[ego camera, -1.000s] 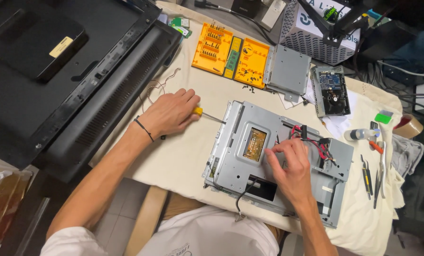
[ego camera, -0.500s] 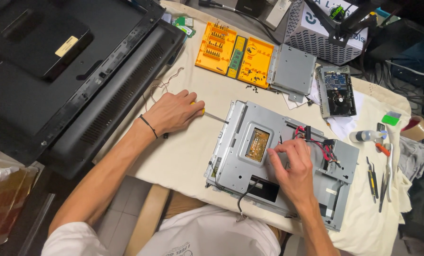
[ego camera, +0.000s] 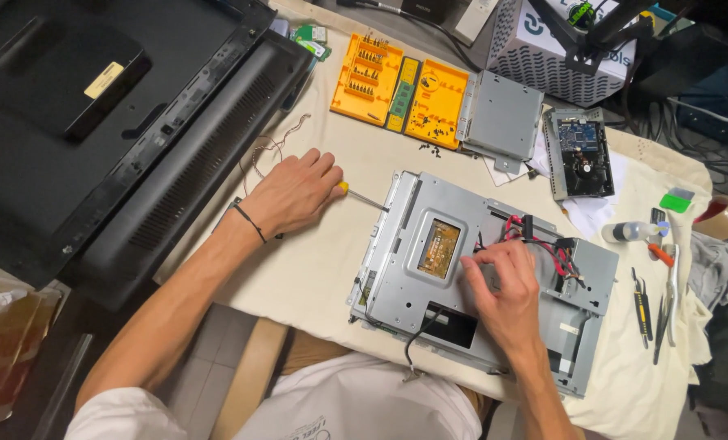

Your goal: The person uses a yellow screwdriver to remove screws from a silver electronic chassis on a table. They then insert a green circuit board into a slot on the chassis and connect several red and black wires to internal components.

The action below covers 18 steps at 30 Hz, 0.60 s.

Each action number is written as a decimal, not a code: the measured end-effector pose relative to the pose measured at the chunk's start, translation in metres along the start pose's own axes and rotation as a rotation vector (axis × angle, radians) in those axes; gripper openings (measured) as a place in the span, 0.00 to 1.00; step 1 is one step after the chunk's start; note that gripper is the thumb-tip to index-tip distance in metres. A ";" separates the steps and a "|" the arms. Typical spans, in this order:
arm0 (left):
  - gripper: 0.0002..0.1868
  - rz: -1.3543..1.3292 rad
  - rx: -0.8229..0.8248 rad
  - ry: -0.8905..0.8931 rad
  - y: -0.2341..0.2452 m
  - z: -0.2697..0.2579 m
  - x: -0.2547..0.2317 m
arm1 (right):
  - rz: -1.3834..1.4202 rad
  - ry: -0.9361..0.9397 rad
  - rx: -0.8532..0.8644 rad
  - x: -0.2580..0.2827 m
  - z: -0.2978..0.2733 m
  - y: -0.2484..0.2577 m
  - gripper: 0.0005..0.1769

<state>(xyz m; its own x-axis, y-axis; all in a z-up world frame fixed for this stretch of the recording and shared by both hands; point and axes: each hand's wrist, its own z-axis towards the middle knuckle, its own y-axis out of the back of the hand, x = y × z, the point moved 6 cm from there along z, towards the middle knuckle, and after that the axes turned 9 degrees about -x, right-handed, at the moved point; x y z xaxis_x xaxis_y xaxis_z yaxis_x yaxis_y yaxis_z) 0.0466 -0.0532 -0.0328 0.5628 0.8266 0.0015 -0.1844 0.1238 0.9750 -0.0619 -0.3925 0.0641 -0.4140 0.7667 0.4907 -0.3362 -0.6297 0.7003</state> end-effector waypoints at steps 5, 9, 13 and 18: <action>0.12 0.013 -0.039 -0.023 0.021 0.005 -0.002 | 0.012 0.006 -0.010 0.001 0.002 0.000 0.09; 0.10 -0.053 -0.084 0.006 0.027 -0.001 -0.003 | 0.015 0.006 -0.005 0.000 0.000 0.000 0.10; 0.10 -0.088 -0.063 0.036 0.014 -0.003 0.002 | 0.020 -0.007 0.004 -0.003 -0.002 -0.004 0.10; 0.14 -0.140 -0.060 0.020 0.002 0.003 0.001 | 0.017 -0.010 -0.005 -0.001 0.000 -0.001 0.09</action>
<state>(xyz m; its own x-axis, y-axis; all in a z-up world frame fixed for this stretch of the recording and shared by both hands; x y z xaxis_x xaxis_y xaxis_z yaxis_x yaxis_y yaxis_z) 0.0492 -0.0533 -0.0298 0.5702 0.8097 -0.1388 -0.1535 0.2710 0.9502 -0.0611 -0.3925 0.0636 -0.4110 0.7571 0.5078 -0.3337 -0.6433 0.6891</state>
